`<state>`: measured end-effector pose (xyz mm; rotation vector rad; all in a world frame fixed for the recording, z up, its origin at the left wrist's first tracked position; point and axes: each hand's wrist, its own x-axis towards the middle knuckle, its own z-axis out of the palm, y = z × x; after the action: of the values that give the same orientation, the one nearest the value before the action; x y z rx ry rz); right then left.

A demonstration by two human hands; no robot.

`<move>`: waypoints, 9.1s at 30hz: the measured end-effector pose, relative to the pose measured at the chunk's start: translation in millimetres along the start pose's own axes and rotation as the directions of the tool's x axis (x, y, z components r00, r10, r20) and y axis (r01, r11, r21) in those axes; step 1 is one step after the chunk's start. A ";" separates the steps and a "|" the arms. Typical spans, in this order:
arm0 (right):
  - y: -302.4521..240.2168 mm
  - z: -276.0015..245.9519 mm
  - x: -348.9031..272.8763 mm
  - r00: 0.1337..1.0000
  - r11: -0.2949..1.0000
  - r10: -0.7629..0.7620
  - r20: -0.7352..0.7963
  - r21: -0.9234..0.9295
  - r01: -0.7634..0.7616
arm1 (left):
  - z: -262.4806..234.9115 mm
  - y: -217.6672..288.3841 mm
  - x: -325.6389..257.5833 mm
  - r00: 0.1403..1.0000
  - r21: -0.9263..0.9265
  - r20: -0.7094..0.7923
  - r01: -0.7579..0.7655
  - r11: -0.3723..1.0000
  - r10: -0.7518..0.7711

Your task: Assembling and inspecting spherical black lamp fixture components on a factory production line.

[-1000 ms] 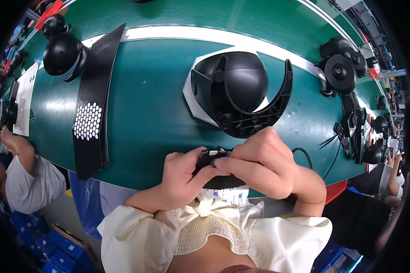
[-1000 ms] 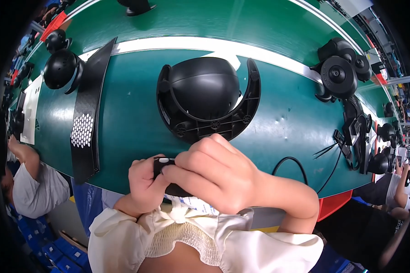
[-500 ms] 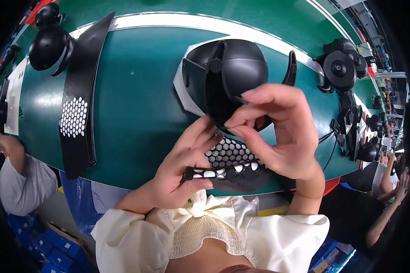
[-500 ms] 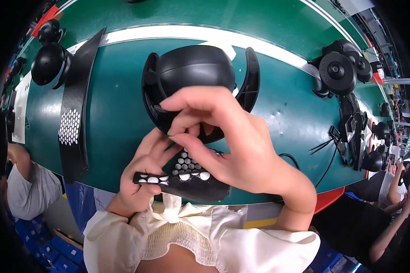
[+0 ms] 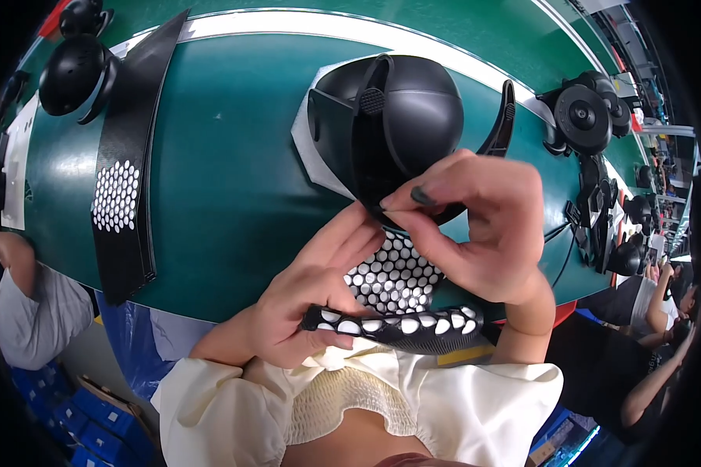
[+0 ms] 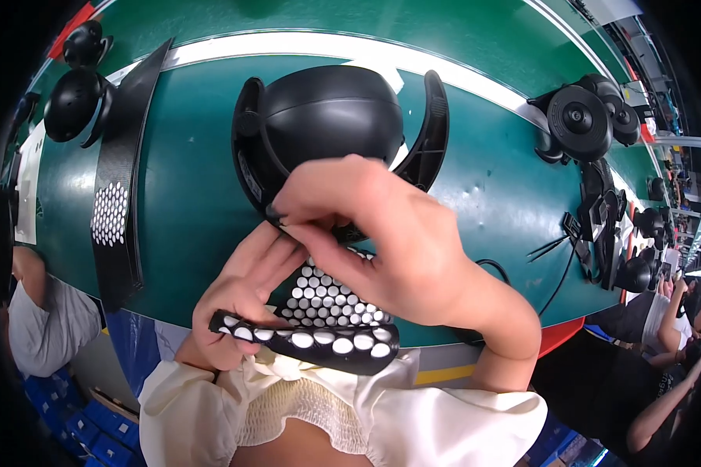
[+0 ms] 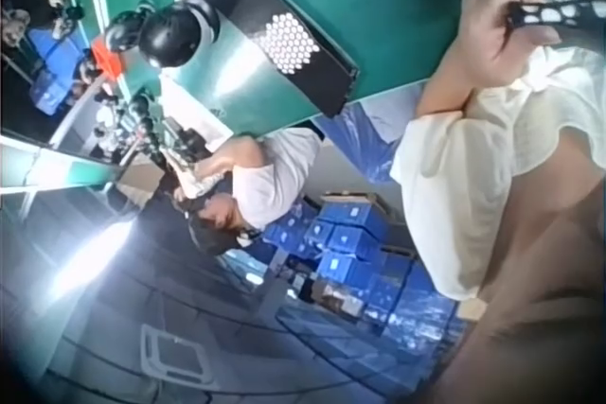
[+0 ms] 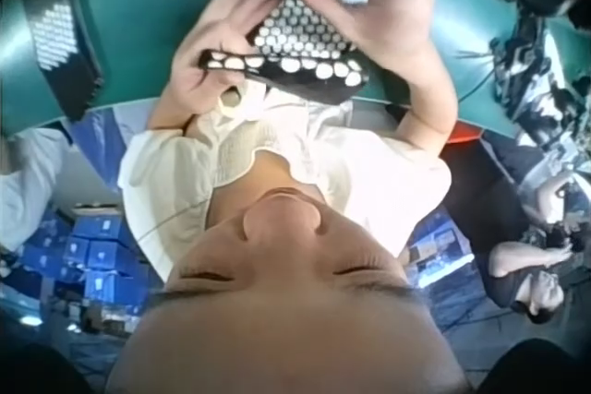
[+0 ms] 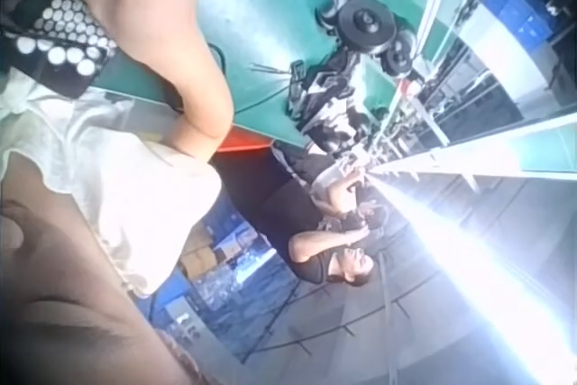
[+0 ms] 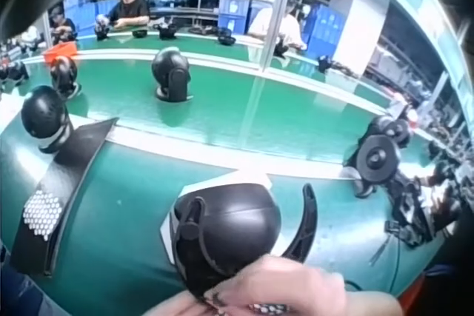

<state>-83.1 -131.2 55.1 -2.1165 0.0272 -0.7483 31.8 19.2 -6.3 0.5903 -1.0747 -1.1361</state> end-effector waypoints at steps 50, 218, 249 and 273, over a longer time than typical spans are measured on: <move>16.2 -30.8 -16.7 0.998 0.942 -0.048 -0.051 -0.336 0.028 | 29.3 -4.0 17.9 0.962 -0.136 -0.209 0.150 0.979 -0.176; 19.8 -32.5 -47.1 0.924 0.964 0.262 -0.280 0.035 -0.263 | 24.8 -3.9 12.6 0.941 -0.046 -0.271 0.199 0.979 -0.204; 26.5 -19.1 -44.9 0.727 0.449 0.676 0.119 0.716 -0.534 | 25.7 -7.6 8.6 0.908 -0.197 -0.361 0.146 0.970 -0.210; 23.4 -92.3 1.8 0.720 0.922 0.364 -0.591 0.338 -0.188 | 30.7 1.4 10.0 0.899 -0.025 -0.343 0.281 0.959 -0.272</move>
<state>-124.0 -213.6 79.6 -1.4699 0.5870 -1.1923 5.1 14.4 11.2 0.9482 -0.7173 -1.2094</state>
